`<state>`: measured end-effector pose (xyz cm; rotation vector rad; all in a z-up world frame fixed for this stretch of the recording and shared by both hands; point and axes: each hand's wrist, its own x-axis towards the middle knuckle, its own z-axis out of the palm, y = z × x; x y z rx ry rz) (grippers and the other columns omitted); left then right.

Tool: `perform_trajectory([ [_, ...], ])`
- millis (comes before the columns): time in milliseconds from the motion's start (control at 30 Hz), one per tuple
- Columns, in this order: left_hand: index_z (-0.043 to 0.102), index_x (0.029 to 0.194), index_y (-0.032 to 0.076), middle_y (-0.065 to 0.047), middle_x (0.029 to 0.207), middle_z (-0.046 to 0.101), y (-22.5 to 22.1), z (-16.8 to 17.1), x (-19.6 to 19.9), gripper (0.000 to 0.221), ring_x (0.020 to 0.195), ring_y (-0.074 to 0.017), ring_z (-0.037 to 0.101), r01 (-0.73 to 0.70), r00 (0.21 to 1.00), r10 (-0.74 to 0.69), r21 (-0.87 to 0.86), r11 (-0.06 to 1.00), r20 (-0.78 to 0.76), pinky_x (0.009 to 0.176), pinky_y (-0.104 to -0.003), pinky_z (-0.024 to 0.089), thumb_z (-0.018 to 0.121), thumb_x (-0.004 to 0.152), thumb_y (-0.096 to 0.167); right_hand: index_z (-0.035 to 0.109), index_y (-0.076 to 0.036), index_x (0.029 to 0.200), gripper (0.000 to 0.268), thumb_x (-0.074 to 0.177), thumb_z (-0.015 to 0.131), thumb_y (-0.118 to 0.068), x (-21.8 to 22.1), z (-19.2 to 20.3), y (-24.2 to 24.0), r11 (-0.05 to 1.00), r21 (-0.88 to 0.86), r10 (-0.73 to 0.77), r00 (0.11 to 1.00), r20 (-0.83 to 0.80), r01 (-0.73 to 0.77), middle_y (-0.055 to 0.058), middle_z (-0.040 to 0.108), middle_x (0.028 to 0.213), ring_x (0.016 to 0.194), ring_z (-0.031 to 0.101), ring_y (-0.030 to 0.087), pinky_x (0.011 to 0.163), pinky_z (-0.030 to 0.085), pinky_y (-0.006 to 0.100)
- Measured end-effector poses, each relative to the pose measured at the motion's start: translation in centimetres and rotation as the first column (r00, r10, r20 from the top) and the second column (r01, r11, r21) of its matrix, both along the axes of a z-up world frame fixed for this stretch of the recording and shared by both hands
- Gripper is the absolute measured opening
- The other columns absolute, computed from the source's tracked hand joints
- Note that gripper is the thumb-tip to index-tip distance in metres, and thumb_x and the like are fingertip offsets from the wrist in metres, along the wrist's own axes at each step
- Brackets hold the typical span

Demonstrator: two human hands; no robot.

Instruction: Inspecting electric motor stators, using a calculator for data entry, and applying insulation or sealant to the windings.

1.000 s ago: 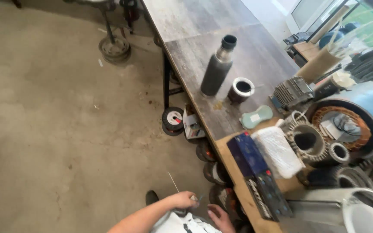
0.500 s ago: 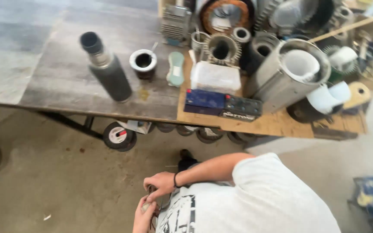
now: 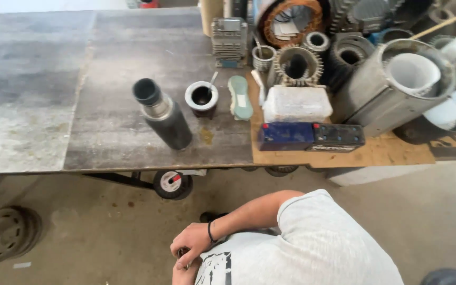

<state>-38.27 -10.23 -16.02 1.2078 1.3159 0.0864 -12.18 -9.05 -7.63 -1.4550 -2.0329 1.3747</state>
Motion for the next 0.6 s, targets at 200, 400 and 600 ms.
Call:
perform_trajectory([
  [200, 0.066, 0.105, 0.005, -0.010, 0.081, 0.063, 8.5, 0.1, 1.0, 0.037, 0.073, -0.0156, 0.052, -0.156, 0.983, 0.143, 0.109, 0.982, 0.119, 0.063, -0.031, 0.044, 0.080, 0.071, 0.004, 0.071, -0.037, 0.100, 0.035, 0.090, 0.054, -0.066, -3.1, -2.0, 7.2, 0.753, 0.646, 0.045, 0.989, 0.143, -0.127, -0.004, 0.071, 0.099, 0.082, 0.070, 0.026, 0.058, 0.053, 0.044],
  [400, 0.066, 0.113, 0.007, -0.006, 0.098, 0.070, 10.2, 9.4, 0.5, 0.041, 0.089, -0.0147, 0.062, 0.152, 0.985, -0.152, 0.006, 0.988, 0.086, 0.078, -0.030, 0.049, 0.074, 0.073, 0.006, 0.073, -0.037, 0.112, 0.035, 0.092, 0.056, -0.060, -5.4, -3.3, 6.1, 0.946, 0.311, 0.032, 0.978, 0.208, -0.097, -0.006, 0.078, 0.102, 0.088, 0.072, 0.025, 0.069, 0.054, 0.042],
  [600, 0.035, 0.152, 0.034, 0.001, 0.135, 0.070, 12.2, 13.0, -0.9, 0.084, 0.122, -0.0296, 0.066, 0.816, 0.556, -0.788, -0.004, 0.578, -0.263, 0.094, -0.038, 0.049, 0.070, 0.077, 0.044, 0.072, -0.027, 0.100, 0.030, 0.097, 0.058, -0.053, -5.1, -3.6, -0.7, 0.898, 0.138, -0.438, 0.876, 0.201, 0.417, 0.004, 0.076, 0.085, 0.079, 0.071, 0.029, 0.068, 0.050, 0.043],
])
